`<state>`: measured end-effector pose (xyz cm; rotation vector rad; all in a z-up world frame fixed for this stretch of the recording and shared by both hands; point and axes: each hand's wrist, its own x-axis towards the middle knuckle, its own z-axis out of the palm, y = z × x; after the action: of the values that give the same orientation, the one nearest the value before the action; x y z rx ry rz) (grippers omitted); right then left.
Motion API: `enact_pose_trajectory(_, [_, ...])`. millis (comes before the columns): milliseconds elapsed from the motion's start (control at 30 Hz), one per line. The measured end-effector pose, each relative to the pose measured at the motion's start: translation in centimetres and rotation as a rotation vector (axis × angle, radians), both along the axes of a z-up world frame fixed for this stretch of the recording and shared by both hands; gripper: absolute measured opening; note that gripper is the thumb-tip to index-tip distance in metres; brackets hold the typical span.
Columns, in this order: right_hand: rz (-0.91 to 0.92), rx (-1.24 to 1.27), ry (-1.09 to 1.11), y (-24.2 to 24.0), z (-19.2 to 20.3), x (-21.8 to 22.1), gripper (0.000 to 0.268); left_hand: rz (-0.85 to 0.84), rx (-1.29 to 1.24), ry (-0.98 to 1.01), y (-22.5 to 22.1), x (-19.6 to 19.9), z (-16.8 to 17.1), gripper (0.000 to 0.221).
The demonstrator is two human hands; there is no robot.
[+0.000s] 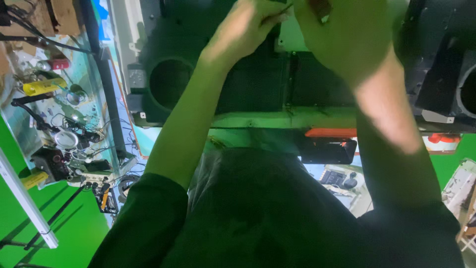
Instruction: The person unscrews several components from a keyboard shell using a screwdriver, handles a small bracket, and secures a component inside the shell.
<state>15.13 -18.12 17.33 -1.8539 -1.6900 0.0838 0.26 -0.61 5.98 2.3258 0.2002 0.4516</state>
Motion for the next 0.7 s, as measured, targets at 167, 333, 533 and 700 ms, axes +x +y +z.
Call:
enact_pose_trajectory(167, [-0.009,-0.008,-0.139,-0.1,1.2,0.1,0.009,-0.021,-0.023,-0.036,-0.1,0.2,0.1,0.018])
enact_pose_trajectory(333, [-0.021,0.007,-0.416,-0.9,3.8,-0.4,0.004,-0.017,-0.061,0.007,0.4,0.3,1.2,0.017])
enact_pose_trajectory(533, [0.031,-0.053,-0.550,0.1,5.0,-0.8,0.007,-0.062,-0.022,-0.057,0.1,-0.2,0.6,0.015])
enact_pose_trajectory(700, [-0.047,0.068,-0.972,-0.4,5.5,-1.6,0.010,-0.032,-0.003,-0.039,0.0,-0.4,0.8,0.017])
